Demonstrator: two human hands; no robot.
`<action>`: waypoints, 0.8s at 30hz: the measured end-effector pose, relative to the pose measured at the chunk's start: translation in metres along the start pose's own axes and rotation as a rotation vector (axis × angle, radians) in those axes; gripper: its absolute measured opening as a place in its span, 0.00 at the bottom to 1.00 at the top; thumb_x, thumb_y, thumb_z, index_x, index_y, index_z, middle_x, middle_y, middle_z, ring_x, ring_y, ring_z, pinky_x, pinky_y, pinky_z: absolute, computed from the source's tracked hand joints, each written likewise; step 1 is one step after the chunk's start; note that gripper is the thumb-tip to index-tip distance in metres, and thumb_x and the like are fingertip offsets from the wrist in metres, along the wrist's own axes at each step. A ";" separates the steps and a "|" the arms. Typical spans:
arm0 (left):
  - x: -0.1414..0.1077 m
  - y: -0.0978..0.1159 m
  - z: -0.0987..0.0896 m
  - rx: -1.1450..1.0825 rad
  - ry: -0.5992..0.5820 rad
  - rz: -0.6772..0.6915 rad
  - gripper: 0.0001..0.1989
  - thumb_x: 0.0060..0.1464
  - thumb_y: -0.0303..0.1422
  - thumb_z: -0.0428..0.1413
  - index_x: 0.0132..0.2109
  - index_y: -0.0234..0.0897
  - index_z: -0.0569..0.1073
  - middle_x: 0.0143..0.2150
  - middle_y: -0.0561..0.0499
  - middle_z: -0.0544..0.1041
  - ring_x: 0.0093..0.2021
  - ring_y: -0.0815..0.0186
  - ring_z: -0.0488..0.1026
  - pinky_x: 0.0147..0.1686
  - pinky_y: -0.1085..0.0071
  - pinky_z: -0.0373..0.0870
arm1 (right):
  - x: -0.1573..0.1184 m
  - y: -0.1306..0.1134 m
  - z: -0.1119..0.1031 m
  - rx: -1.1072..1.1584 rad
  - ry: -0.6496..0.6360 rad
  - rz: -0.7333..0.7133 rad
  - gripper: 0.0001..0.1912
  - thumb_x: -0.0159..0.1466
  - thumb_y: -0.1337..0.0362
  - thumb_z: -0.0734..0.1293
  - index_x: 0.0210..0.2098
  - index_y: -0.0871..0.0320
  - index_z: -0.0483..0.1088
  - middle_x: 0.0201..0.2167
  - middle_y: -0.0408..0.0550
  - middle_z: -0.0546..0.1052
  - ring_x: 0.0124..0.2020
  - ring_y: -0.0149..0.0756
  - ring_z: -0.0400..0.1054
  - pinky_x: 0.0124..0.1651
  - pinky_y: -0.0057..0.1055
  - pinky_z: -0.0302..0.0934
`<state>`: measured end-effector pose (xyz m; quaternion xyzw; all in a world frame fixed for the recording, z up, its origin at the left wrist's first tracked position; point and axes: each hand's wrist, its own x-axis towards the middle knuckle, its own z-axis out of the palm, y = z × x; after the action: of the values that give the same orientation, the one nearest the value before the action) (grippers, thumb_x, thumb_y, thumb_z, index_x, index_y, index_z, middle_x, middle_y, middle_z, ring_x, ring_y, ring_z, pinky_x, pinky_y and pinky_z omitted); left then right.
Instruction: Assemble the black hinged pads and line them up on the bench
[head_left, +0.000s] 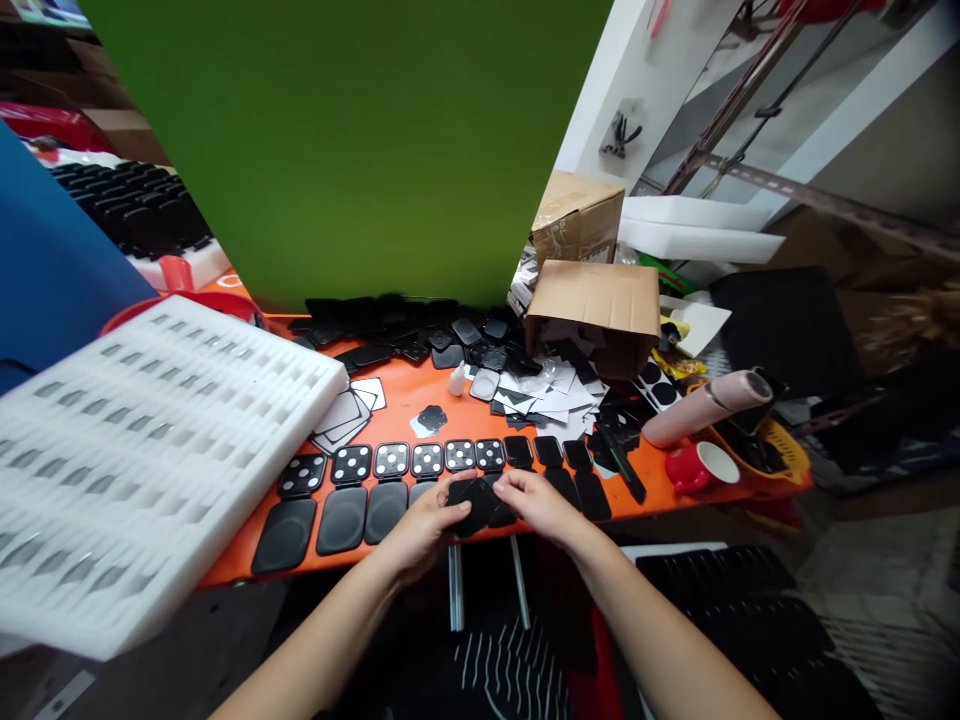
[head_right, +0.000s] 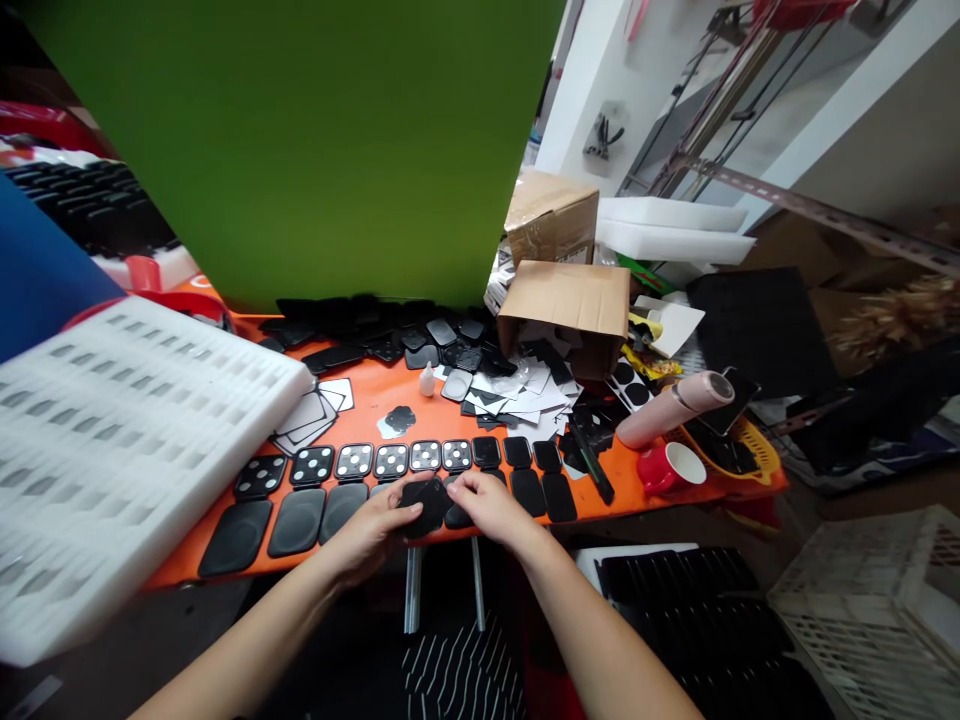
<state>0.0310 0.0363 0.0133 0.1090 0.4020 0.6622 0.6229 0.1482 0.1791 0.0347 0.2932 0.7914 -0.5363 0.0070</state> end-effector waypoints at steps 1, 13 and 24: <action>0.001 0.000 0.000 0.017 -0.001 -0.006 0.25 0.44 0.29 0.59 0.51 0.38 0.64 0.48 0.44 0.69 0.41 0.60 0.70 0.39 0.67 0.65 | 0.002 0.001 -0.002 0.044 -0.044 0.020 0.16 0.59 0.53 0.57 0.25 0.59 0.64 0.21 0.40 0.66 0.23 0.28 0.59 0.28 0.25 0.54; 0.007 0.002 -0.001 0.108 0.097 -0.008 0.23 0.41 0.33 0.60 0.47 0.36 0.68 0.43 0.45 0.73 0.38 0.60 0.71 0.38 0.66 0.67 | 0.010 0.001 -0.022 0.127 -0.344 0.111 0.13 0.55 0.55 0.62 0.26 0.59 0.63 0.20 0.41 0.70 0.21 0.28 0.64 0.26 0.25 0.59; 0.016 0.000 -0.006 0.170 0.136 0.038 0.17 0.43 0.31 0.59 0.43 0.34 0.69 0.39 0.46 0.74 0.37 0.60 0.71 0.38 0.65 0.66 | 0.013 0.011 -0.017 0.343 -0.283 0.087 0.17 0.57 0.50 0.59 0.29 0.60 0.63 0.21 0.41 0.68 0.21 0.25 0.62 0.24 0.24 0.59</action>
<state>0.0240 0.0489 0.0041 0.1238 0.4961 0.6434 0.5697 0.1481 0.2025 0.0285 0.2457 0.6662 -0.6982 0.0911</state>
